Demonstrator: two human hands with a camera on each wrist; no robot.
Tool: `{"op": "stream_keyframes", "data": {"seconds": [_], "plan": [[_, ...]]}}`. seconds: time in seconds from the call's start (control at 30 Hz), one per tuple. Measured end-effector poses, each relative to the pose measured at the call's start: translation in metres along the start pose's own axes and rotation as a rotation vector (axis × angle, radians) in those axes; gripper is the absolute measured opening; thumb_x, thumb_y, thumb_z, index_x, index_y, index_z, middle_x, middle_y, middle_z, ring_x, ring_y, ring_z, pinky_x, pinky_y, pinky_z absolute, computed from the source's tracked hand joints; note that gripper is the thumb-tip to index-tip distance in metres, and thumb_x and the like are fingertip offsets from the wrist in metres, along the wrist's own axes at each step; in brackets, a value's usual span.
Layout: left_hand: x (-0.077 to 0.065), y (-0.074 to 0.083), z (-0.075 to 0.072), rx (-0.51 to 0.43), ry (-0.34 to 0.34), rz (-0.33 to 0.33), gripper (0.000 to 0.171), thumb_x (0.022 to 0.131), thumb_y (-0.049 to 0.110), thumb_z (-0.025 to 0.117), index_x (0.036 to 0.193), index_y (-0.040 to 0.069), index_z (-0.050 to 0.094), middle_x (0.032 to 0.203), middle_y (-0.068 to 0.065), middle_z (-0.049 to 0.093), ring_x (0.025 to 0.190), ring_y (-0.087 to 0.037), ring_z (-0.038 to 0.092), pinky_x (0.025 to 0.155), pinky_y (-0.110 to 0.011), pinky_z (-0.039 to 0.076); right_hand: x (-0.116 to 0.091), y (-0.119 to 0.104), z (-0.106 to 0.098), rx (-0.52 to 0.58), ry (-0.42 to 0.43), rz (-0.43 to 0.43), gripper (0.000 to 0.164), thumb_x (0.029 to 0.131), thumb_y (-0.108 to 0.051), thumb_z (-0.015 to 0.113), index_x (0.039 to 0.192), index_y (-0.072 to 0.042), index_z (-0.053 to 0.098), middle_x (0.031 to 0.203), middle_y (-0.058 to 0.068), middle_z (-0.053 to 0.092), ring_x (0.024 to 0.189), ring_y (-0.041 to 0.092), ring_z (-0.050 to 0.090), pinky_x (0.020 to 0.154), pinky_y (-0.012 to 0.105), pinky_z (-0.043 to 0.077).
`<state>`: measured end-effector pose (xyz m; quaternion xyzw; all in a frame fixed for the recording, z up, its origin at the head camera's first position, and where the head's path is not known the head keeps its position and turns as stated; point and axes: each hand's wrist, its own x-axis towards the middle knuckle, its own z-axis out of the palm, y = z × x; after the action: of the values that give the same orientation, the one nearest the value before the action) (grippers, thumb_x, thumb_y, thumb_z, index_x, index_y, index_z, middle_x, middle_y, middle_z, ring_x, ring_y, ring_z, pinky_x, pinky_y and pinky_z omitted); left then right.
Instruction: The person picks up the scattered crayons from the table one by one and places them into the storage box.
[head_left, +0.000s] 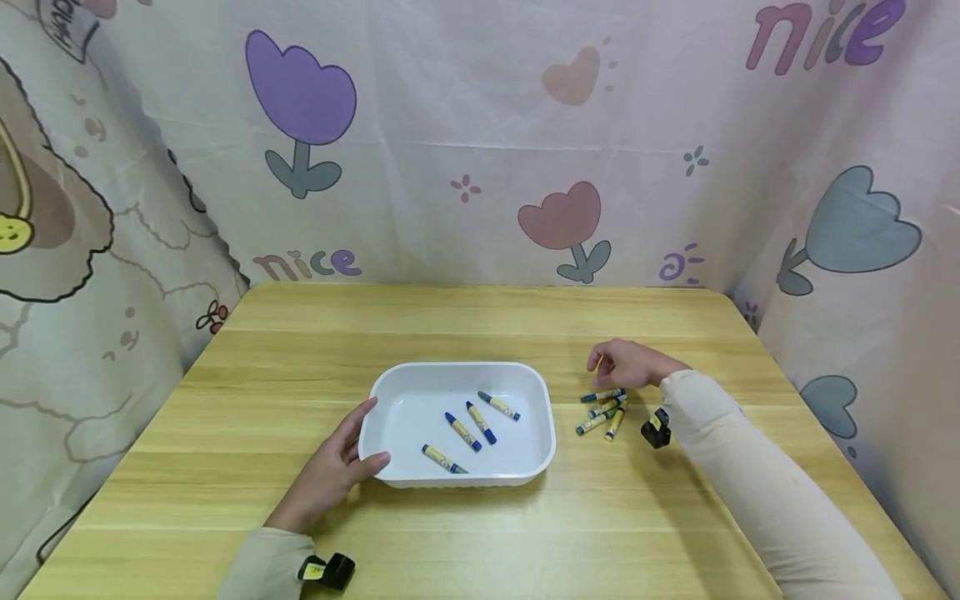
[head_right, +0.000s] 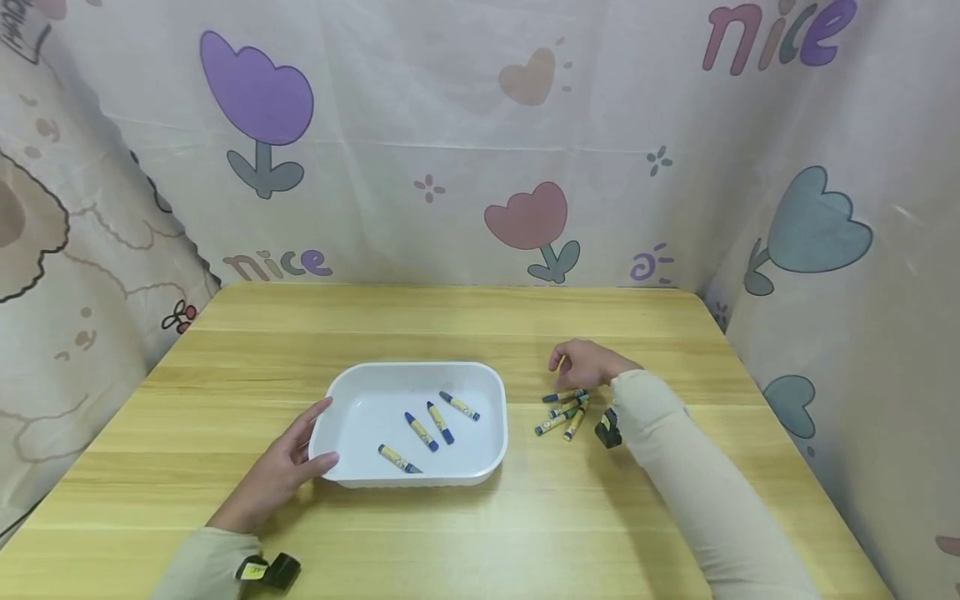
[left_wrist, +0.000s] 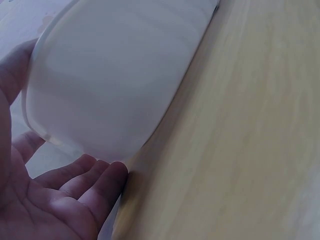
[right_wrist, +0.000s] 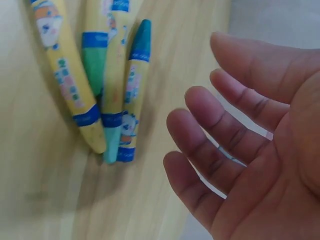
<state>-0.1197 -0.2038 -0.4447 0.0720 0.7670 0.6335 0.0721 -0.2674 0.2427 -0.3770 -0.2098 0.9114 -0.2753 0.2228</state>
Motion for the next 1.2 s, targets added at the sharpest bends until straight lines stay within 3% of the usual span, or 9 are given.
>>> {"op": "stream_keyframes", "data": {"seconds": [0.37,0.6,0.9,1.2], "plan": [[-0.001,-0.001,0.000,0.001,0.003,-0.004,0.080,0.089,0.008,0.069,0.155,0.012,0.022,0.148,-0.029,0.033,0.123,-0.042,0.048,0.084,-0.021,0.050,-0.002,0.012,0.010,-0.013,-0.060,0.006,0.018,0.078,0.003,0.076,0.091,-0.001,0.064,0.085,0.005,0.060,0.079,0.018,0.054,0.073,0.031,0.048],[-0.001,0.001,0.001,0.009,-0.003,0.004,0.082,0.090,0.010,0.069,0.155,0.013,0.021,0.151,-0.029,0.028,0.127,-0.043,0.044,0.087,-0.022,0.049,0.001,0.018,0.015,-0.040,-0.035,0.058,0.015,0.080,0.001,0.075,0.091,-0.005,0.067,0.083,0.002,0.061,0.078,0.016,0.056,0.073,0.029,0.049],[0.001,0.000,0.002,-0.012,-0.007,0.010,0.081,0.090,0.007,0.068,0.155,0.011,0.020,0.150,-0.030,0.030,0.125,-0.044,0.045,0.085,-0.022,0.050,0.000,0.016,0.014,-0.153,-0.020,0.053,0.007,0.086,-0.003,0.072,0.080,-0.007,0.068,0.078,-0.001,0.062,0.073,0.015,0.054,0.068,0.029,0.046],[0.001,0.000,0.002,-0.017,-0.005,0.007,0.081,0.090,0.006,0.068,0.155,0.010,0.019,0.148,-0.031,0.032,0.125,-0.044,0.045,0.085,-0.022,0.050,0.002,0.017,0.011,-0.141,0.017,0.043,0.007,0.095,-0.006,0.060,0.088,-0.007,0.062,0.080,0.002,0.057,0.073,0.017,0.052,0.067,0.030,0.045]]}}
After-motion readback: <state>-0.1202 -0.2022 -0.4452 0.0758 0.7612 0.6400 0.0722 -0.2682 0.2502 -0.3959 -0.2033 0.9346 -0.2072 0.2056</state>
